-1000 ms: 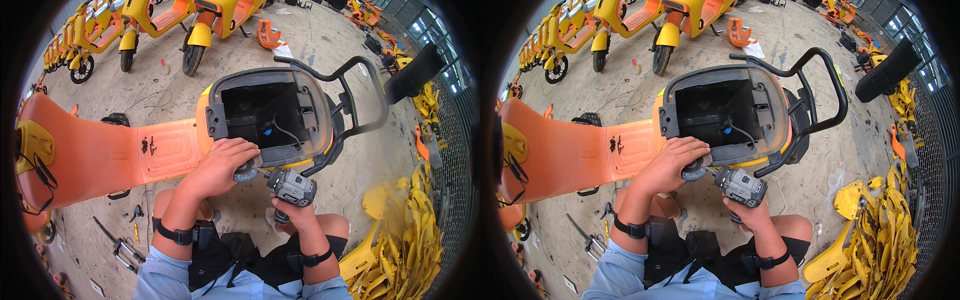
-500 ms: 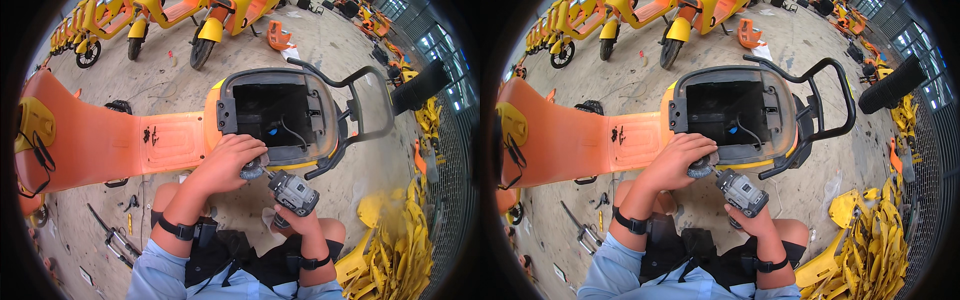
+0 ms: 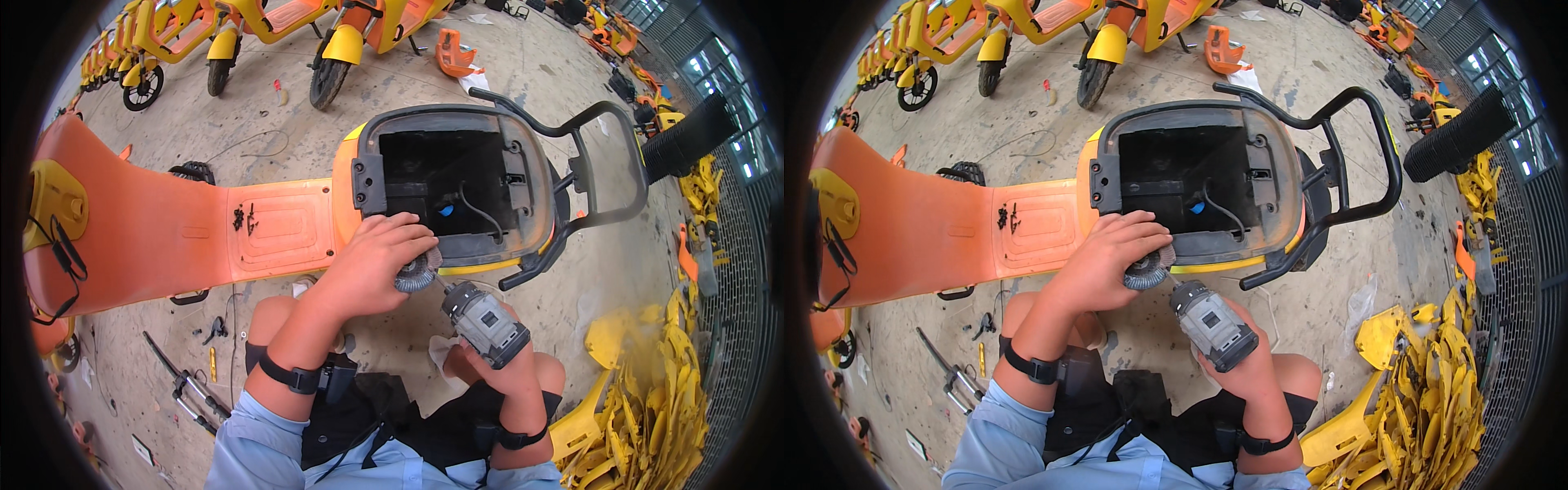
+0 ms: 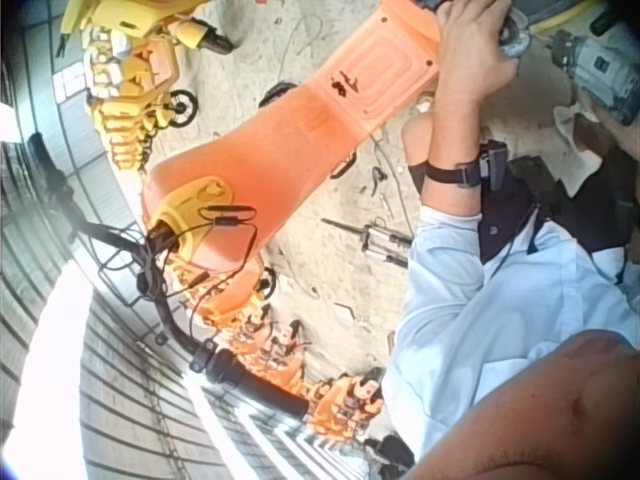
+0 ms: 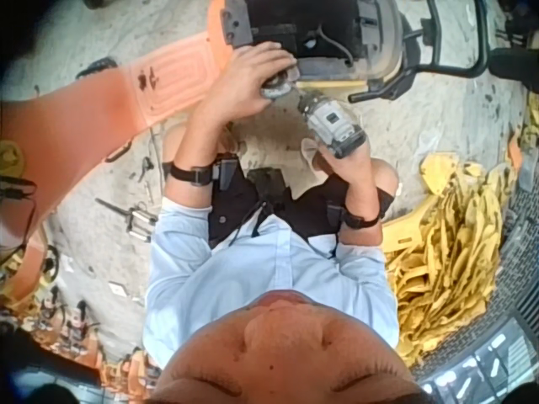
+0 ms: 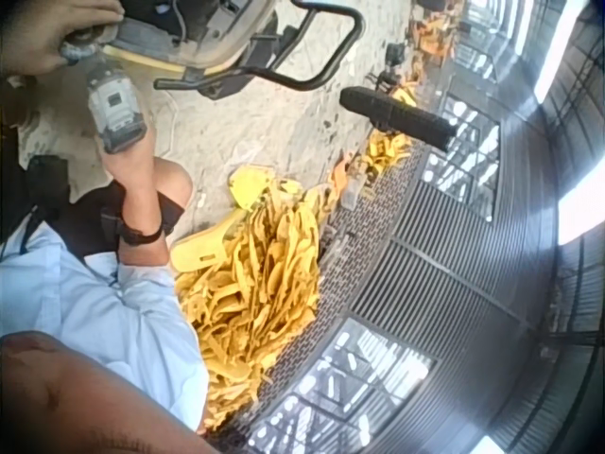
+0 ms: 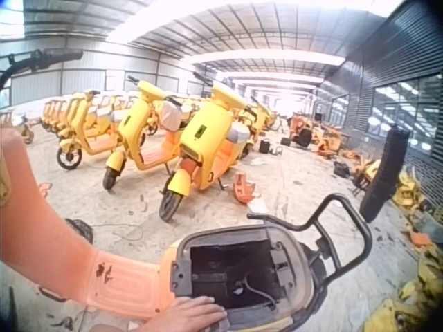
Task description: The person picks up a grinding disc and inspects a part of the scooter's inner compartment. Then, they use a power drill to assemble components within the compartment and handle the grinding disc again.
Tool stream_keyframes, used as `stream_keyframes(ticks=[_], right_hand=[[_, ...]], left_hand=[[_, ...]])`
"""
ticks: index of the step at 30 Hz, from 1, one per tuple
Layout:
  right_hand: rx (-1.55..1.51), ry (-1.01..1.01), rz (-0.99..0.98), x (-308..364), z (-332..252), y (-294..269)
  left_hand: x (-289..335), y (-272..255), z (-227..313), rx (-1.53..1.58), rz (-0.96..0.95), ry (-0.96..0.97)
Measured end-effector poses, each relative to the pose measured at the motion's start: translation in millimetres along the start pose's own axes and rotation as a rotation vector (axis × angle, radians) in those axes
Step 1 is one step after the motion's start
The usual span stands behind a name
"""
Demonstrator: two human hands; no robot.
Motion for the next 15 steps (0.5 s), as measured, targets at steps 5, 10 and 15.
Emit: stream_keyframes(ticks=[5,10,15], right_hand=[[0.039,0.04,0.004,-1,-13,1],[0.297,-0.02,0.1,1,-22,12],[0.414,-0.05,0.156,2,-20,23]], left_hand=[[-1,1,3,0.01,-0.005,0.011],[0,6,5,0.02,0.038,-0.004],[-1,9,9,-0.015,0.074,-0.034]])
Point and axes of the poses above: each hand's wrist, its own x-axis away from the middle knuckle, its own y-axis out of the palm, z = x × y, the point moved 1 cm from there along -x, towards the middle knuckle, and after that the axes turned 10 degrees about y, right-handed, at the moved point
